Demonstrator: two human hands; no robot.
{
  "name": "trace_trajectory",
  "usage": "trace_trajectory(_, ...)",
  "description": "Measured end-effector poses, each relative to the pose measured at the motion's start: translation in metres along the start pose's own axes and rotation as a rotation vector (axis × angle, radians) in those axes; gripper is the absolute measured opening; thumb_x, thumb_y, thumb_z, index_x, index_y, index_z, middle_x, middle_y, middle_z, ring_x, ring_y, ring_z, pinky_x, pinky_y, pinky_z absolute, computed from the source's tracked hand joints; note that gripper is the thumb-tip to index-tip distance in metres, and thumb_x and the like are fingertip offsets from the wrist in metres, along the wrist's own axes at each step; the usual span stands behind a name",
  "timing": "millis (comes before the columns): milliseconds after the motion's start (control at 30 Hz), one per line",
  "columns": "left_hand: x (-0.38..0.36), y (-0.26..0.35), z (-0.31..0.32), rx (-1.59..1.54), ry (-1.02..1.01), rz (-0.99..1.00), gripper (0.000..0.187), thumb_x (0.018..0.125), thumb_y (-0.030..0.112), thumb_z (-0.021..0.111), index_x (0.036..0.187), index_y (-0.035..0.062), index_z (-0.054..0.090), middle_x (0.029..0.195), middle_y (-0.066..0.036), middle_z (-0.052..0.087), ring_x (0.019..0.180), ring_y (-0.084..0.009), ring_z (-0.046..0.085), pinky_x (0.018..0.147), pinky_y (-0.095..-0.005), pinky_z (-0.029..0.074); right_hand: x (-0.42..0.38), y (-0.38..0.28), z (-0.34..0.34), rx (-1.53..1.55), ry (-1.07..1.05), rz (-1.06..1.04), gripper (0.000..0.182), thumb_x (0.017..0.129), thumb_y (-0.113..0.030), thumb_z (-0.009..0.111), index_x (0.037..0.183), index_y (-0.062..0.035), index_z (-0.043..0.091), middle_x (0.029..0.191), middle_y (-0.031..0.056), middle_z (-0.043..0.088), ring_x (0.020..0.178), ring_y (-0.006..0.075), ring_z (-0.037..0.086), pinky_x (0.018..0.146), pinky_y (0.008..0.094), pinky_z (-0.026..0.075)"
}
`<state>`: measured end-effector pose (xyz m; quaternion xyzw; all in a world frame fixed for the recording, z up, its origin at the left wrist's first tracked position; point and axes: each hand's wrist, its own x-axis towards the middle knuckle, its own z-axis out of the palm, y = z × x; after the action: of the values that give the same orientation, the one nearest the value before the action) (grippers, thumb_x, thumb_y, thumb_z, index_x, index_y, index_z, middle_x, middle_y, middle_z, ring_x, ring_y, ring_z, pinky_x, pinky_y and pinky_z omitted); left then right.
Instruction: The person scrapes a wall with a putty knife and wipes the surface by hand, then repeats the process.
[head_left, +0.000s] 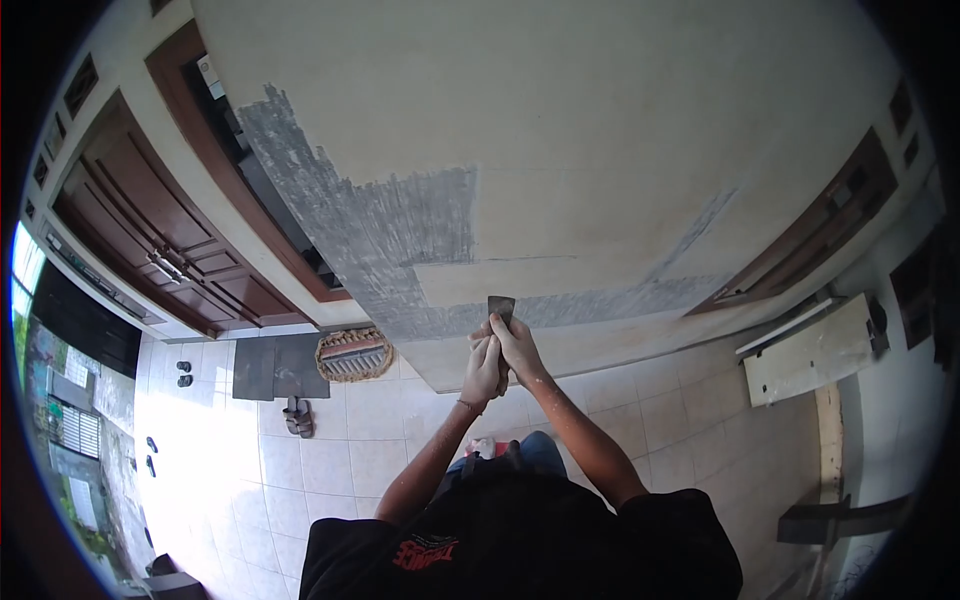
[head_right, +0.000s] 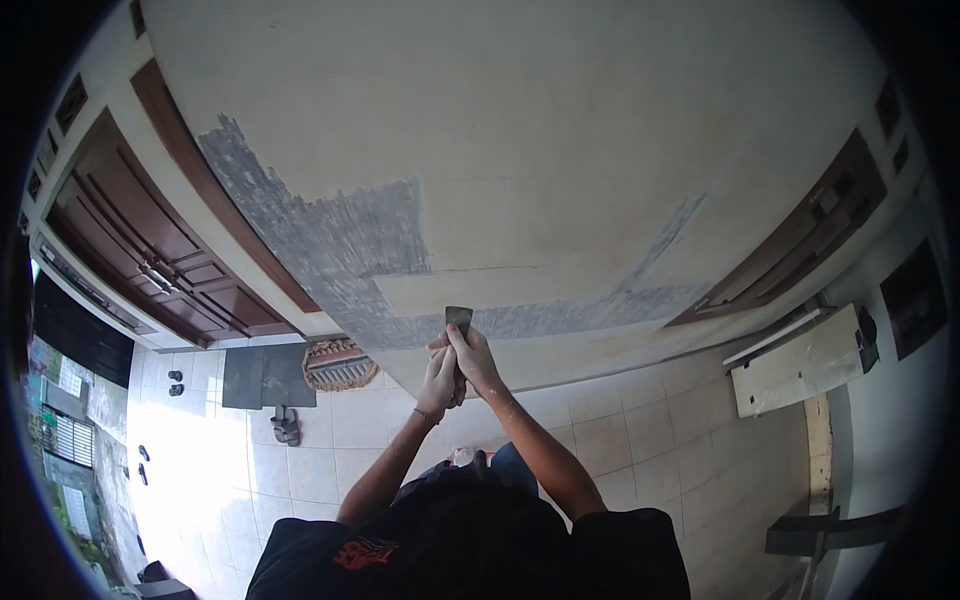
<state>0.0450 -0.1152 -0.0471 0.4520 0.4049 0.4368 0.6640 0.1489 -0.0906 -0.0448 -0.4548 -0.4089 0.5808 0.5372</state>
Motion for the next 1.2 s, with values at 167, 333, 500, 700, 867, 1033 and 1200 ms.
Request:
trace_trajectory(167,0.007,0.003,0.005,0.023,0.024,0.024,0.035,0.104,0.025,0.038,0.114,-0.0036,0.056,0.066,-0.004,0.053,0.045,-0.0079,0.049,0.038,-0.0233,0.039,0.024,0.008,-0.007,0.056,0.028,-0.005,0.03,0.104,-0.032,0.044,0.1,-0.0031,0.051,0.069,0.0069,0.061,0.061,0.0165,0.061,0.062,0.0325,0.053)
trace_trajectory(333,0.035,-0.02,-0.009,0.179,0.155,0.218,0.042,0.103,0.02,0.04,0.134,-0.0072,0.047,0.108,-0.015,0.06,0.096,-0.0159,0.058,0.083,-0.0281,0.046,0.037,-0.007,0.018,0.115,0.107,-0.111,0.024,0.104,-0.03,0.043,0.097,-0.0069,0.04,0.063,0.0036,0.051,0.054,0.0149,0.056,0.053,0.0317,0.049)
trace_trajectory(500,0.049,-0.023,-0.022,0.249,0.198,0.341,0.041,0.101,0.017,0.044,0.134,-0.0065,0.047,0.126,-0.019,0.059,0.119,-0.0215,0.051,0.108,-0.0333,0.03,0.045,-0.015,0.036,0.079,0.223,-0.185,0.022,0.103,-0.025,0.044,0.093,-0.0055,0.041,0.068,0.0057,0.054,0.055,0.0154,0.059,0.051,0.0324,0.049)
trace_trajectory(700,0.062,-0.008,-0.029,0.342,0.214,0.415,0.034,0.1,0.015,0.045,0.121,-0.0078,0.058,0.124,-0.02,0.061,0.118,-0.0241,0.052,0.104,-0.034,0.035,0.07,-0.005,0.041,-0.027,0.383,-0.321,0.025,0.101,-0.023,0.048,0.088,-0.0023,0.046,0.069,0.0075,0.056,0.055,0.0158,0.056,0.051,0.0326,0.045)
trace_trajectory(867,0.067,-0.015,-0.025,0.298,0.209,0.439,0.033,0.098,0.014,0.048,0.118,-0.0092,0.059,0.128,-0.022,0.059,0.125,-0.0279,0.049,0.105,-0.0348,0.035,0.075,0.001,0.036,-0.153,0.416,-0.364,0.027,0.1,-0.023,0.05,0.086,0.0001,0.047,0.069,0.0106,0.058,0.057,0.0198,0.055,0.053,0.0355,0.044)
trace_trajectory(1033,0.071,-0.004,-0.022,0.275,0.15,0.479,0.029,0.096,0.012,0.049,0.114,-0.0058,0.062,0.122,-0.016,0.062,0.121,-0.026,0.05,0.103,-0.0336,0.036,0.071,-0.027,0.042,-0.171,0.398,-0.328,0.031,0.101,-0.026,0.049,0.085,0.0001,0.046,0.066,0.011,0.058,0.054,0.0193,0.056,0.05,0.0356,0.043)
trace_trajectory(1200,0.074,-0.002,-0.022,0.267,0.169,0.467,0.027,0.095,0.012,0.05,0.112,-0.0049,0.062,0.119,-0.013,0.063,0.119,-0.0249,0.05,0.101,-0.034,0.037,0.073,-0.034,0.043,-0.204,0.398,-0.388,0.03,0.101,-0.026,0.048,0.084,-0.0008,0.045,0.062,0.0097,0.056,0.052,0.0188,0.059,0.046,0.0347,0.045)
